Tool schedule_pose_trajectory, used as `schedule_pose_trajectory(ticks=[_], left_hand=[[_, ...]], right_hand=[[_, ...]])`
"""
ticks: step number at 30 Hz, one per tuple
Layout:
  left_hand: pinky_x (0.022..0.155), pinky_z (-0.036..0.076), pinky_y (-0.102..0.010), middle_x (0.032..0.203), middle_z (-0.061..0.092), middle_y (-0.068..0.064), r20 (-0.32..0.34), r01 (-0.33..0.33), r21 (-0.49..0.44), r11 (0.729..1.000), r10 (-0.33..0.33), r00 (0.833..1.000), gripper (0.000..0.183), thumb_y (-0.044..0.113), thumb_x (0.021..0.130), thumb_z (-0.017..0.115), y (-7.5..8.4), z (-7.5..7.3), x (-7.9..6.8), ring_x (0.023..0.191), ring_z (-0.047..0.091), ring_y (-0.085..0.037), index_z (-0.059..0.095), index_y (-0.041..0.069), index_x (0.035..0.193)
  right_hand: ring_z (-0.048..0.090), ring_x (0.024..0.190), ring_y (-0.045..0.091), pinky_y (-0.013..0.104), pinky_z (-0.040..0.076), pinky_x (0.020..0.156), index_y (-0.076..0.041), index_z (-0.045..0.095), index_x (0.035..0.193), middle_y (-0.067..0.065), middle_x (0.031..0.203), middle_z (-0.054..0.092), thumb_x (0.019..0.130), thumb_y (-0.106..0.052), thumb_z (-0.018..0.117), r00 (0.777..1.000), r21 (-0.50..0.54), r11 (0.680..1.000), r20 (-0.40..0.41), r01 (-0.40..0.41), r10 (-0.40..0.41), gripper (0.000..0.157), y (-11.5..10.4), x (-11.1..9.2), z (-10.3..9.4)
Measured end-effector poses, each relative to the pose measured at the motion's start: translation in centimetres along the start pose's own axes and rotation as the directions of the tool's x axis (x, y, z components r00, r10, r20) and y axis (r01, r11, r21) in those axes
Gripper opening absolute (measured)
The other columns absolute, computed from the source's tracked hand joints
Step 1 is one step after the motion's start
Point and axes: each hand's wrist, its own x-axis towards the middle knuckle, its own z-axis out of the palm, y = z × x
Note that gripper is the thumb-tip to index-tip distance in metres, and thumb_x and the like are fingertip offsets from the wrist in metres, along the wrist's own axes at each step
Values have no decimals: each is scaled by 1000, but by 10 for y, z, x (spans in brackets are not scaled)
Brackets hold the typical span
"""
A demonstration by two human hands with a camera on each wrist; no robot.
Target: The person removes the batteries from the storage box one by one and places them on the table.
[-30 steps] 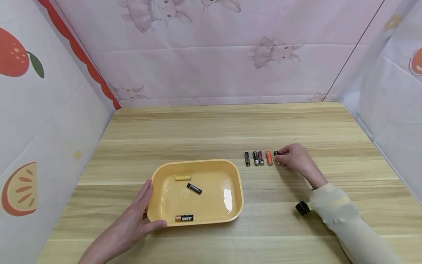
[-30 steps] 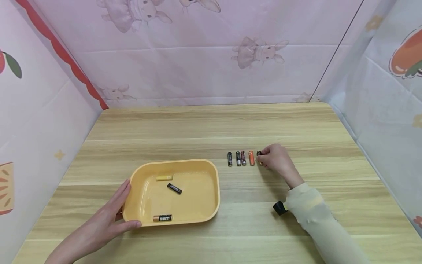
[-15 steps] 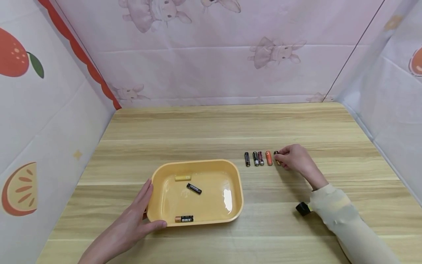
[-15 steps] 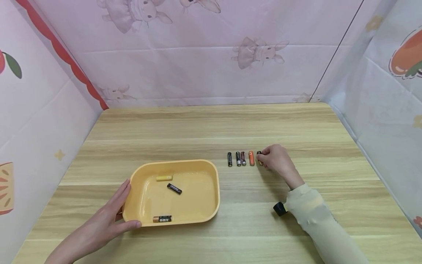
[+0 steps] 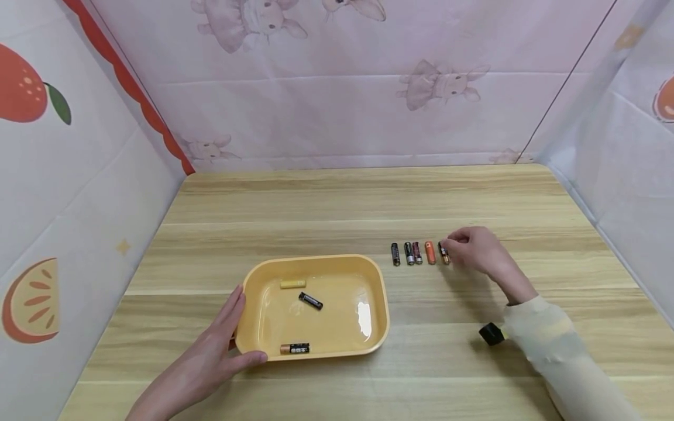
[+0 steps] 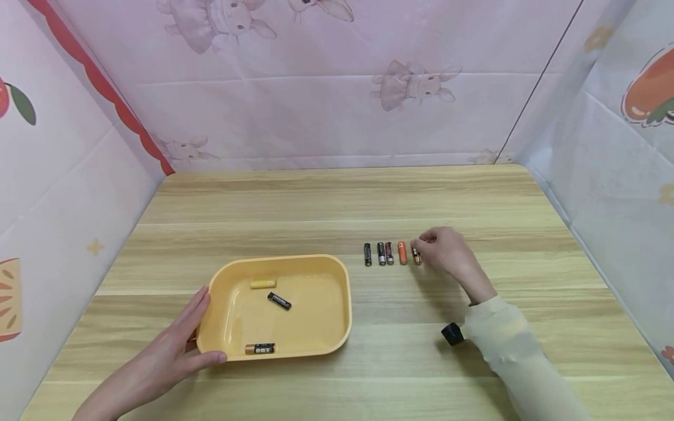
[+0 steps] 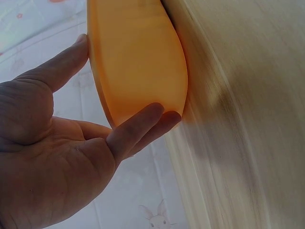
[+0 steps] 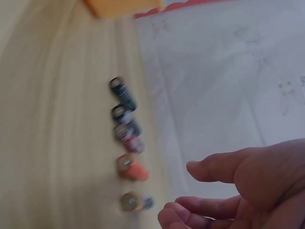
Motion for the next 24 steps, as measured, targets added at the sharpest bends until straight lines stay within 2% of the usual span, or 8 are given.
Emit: schedule_pose_trajectory(ticks=[3, 5, 9, 13, 15, 20, 24], left_hand=[[99, 5, 2, 170, 4, -25, -13, -14, 6, 1000, 14, 1000, 113, 39, 86, 83, 0, 0, 0, 151, 17, -46, 13, -7, 162], [100, 6, 2, 170, 5, -23, -18, -18, 12, 1000, 19, 1000, 112, 39, 87, 83, 1, 0, 0, 151, 18, -45, 13, -5, 162], [100, 7, 3, 171, 4, -22, -14, -21, 2, 1000, 21, 1000, 112, 40, 87, 83, 1, -1, 0, 152, 17, -43, 12, -3, 163], [100, 7, 3, 171, 3, -21, -7, -19, -2, 1000, 19, 1000, 113, 42, 88, 82, 2, -2, 1, 152, 16, -43, 11, -2, 164], [100, 7, 3, 171, 3, -21, -5, -17, -1, 1000, 17, 1000, 113, 41, 87, 82, 2, -2, 1, 152, 16, -42, 11, -1, 164], [101, 9, -1, 171, 3, -24, 9, 13, 1, 1000, -13, 1000, 114, 38, 87, 84, 1, -1, 2, 152, 17, -44, 11, -8, 161], [101, 9, -2, 170, 3, -25, 15, 24, -2, 1000, -24, 1000, 114, 37, 86, 84, 1, -1, 2, 151, 16, -46, 12, -12, 160]], right_hand=[[67, 92, 31, 35, 53, 70, 7, 64, 130, 22, 112, 70, 106, -35, 60, 999, 7, 999, -12, 50, -50, 48, -15, -5, -9], [67, 94, 32, 36, 55, 72, 5, 64, 131, 23, 114, 69, 106, -37, 59, 997, 22, 997, -13, 79, -79, 49, -29, -8, -15], [67, 94, 27, 35, 56, 75, 0, 66, 132, 18, 117, 70, 105, -37, 62, 989, 44, 988, -8, 150, -150, 46, -59, -16, -23], [66, 96, 23, 33, 55, 79, -3, 68, 129, 13, 114, 71, 104, -31, 65, 967, 90, 964, 19, 251, -253, 37, -91, -24, -25], [66, 97, 22, 32, 55, 81, -3, 69, 127, 11, 112, 72, 103, -27, 66, 947, 106, 944, 38, 312, -318, 34, -105, -26, -22], [65, 94, 19, 35, 56, 79, -4, 71, 124, 5, 107, 73, 102, -20, 68, 881, 129, 888, 124, 442, -457, 27, -135, -24, -2], [65, 89, 16, 33, 56, 77, -3, 73, 118, 1, 101, 73, 99, -15, 71, 807, 146, 841, 237, 520, -540, 22, -158, -20, 23]])
